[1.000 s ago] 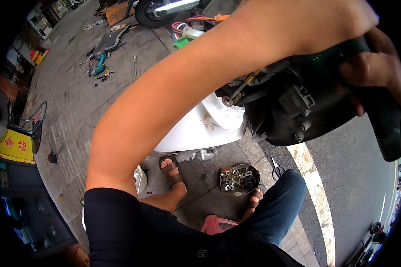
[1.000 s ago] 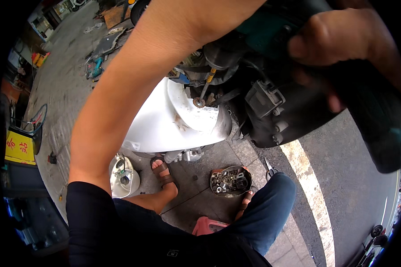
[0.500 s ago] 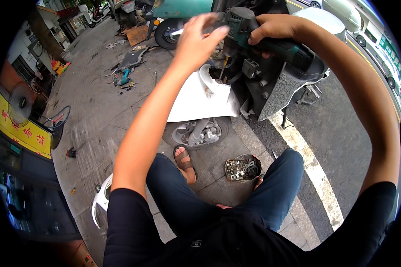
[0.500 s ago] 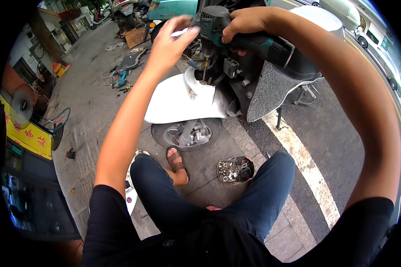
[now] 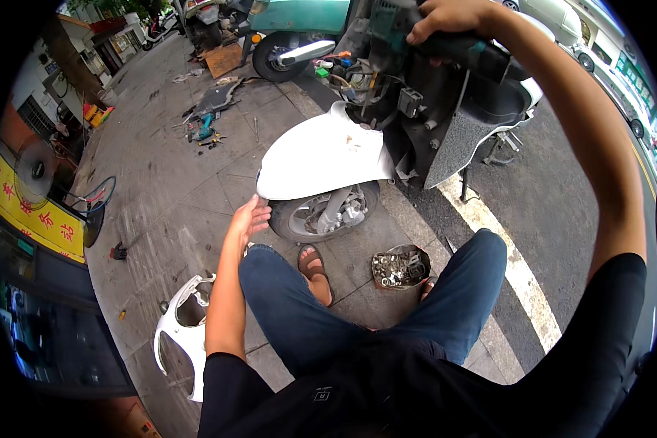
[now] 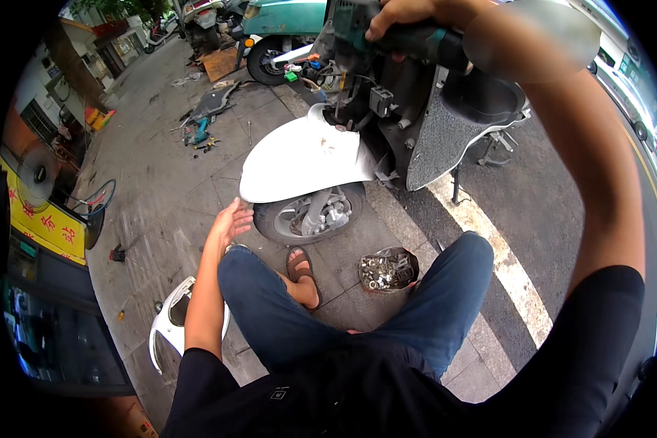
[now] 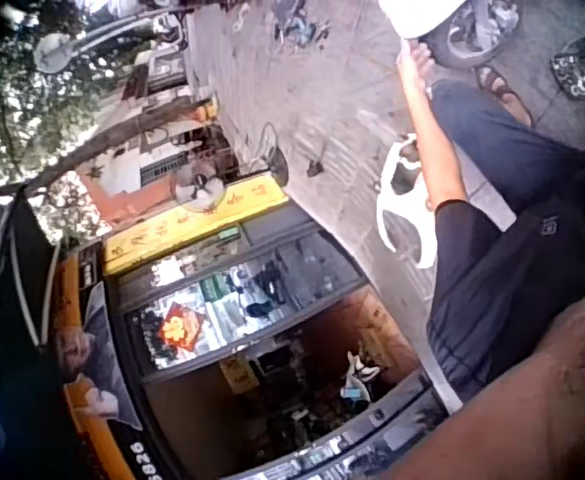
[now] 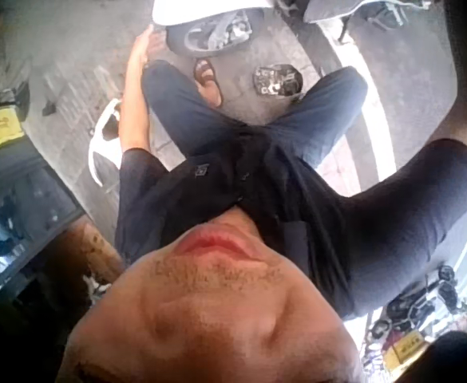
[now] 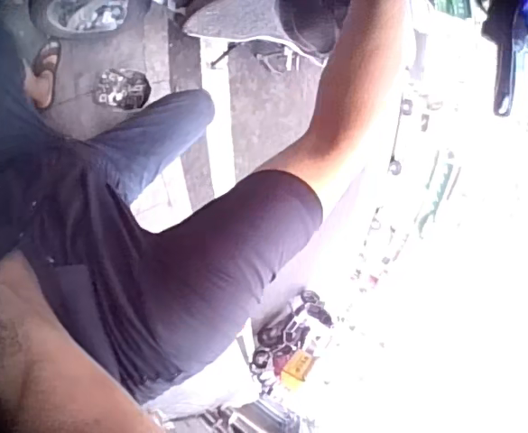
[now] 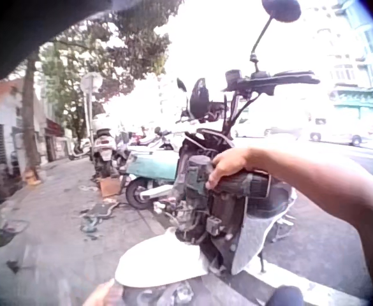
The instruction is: The person prepares a wire using pliers and then installs a white plastic fairing onto the front of a motorcycle by connecting wires and securing it with an electric drill and a socket wrench.
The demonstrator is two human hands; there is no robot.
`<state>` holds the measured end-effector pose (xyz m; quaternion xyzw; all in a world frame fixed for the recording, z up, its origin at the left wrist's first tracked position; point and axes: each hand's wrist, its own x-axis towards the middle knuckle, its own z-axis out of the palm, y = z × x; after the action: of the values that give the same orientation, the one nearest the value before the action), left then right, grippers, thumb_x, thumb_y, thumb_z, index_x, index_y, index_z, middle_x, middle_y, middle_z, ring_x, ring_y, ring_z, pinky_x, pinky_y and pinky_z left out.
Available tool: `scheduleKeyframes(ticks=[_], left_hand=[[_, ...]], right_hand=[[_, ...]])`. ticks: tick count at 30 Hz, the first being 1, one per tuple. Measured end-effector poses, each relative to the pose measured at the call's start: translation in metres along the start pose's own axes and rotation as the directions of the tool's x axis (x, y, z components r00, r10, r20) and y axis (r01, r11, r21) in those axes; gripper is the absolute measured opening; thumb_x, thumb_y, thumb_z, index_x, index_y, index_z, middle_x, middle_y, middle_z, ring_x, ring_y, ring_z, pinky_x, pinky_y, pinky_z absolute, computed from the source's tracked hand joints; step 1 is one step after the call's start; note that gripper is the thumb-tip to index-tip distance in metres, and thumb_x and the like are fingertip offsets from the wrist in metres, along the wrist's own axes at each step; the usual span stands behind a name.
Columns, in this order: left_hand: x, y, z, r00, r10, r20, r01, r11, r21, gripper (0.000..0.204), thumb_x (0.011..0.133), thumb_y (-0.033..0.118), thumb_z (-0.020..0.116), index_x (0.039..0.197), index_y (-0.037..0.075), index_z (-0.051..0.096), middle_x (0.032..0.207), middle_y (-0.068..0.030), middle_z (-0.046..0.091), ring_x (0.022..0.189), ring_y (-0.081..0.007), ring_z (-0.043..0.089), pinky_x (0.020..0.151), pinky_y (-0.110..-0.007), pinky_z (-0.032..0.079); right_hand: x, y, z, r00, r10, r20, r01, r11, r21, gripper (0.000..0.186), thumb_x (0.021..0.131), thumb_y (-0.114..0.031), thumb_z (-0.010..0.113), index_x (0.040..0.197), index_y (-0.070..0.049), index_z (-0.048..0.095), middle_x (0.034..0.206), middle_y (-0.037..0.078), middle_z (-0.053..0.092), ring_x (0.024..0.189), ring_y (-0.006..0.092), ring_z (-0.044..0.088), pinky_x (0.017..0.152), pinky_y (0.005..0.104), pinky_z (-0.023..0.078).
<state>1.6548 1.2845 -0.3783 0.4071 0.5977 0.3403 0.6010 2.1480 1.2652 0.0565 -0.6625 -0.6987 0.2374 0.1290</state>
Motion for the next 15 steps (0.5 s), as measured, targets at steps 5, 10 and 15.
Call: scheduleKeyframes(ticks=[5, 10, 15], left_hand=[[0.038, -0.014, 0.002, 0.993, 0.013, 0.116, 0.032, 0.928, -0.371, 0.056, 0.102, 0.055, 0.057, 0.133, 0.008, 0.059, 0.123, -0.0109, 0.069, 0.107, -0.0240, 0.066, 0.086, -0.041, 0.057], [0.047, -0.022, 0.000, 0.983, 0.070, 0.168, 0.047, 0.795, -0.604, 0.033, 0.104, 0.039, 0.059, 0.122, 0.011, 0.063, 0.114, -0.0033, 0.071, 0.099, -0.0202, 0.067, 0.083, -0.038, 0.057], [0.049, -0.021, -0.006, 0.977, 0.067, 0.201, 0.077, 0.772, -0.631, 0.029, 0.104, 0.037, 0.059, 0.117, 0.012, 0.064, 0.108, -0.0031, 0.072, 0.095, -0.0206, 0.068, 0.082, -0.038, 0.057]], right_hand=[[-0.060, -0.007, -0.013, 0.987, -0.162, -0.005, 0.162, 0.987, -0.018, 0.050, 0.089, -0.030, 0.078, 0.123, 0.002, 0.060, 0.098, 0.016, 0.073, 0.079, 0.0227, 0.075, 0.076, 0.0359, 0.063], [-0.133, 0.045, 0.047, 0.978, -0.198, 0.059, 0.172, 0.939, 0.297, 0.051, 0.087, -0.023, 0.079, 0.127, 0.001, 0.060, 0.097, 0.013, 0.071, 0.083, 0.0180, 0.069, 0.075, 0.0330, 0.060], [-0.142, 0.114, 0.118, 0.989, -0.038, 0.140, -0.010, 0.945, 0.327, 0.051, 0.083, -0.011, 0.079, 0.127, 0.003, 0.059, 0.097, 0.009, 0.069, 0.084, 0.0151, 0.067, 0.077, 0.0303, 0.058]])
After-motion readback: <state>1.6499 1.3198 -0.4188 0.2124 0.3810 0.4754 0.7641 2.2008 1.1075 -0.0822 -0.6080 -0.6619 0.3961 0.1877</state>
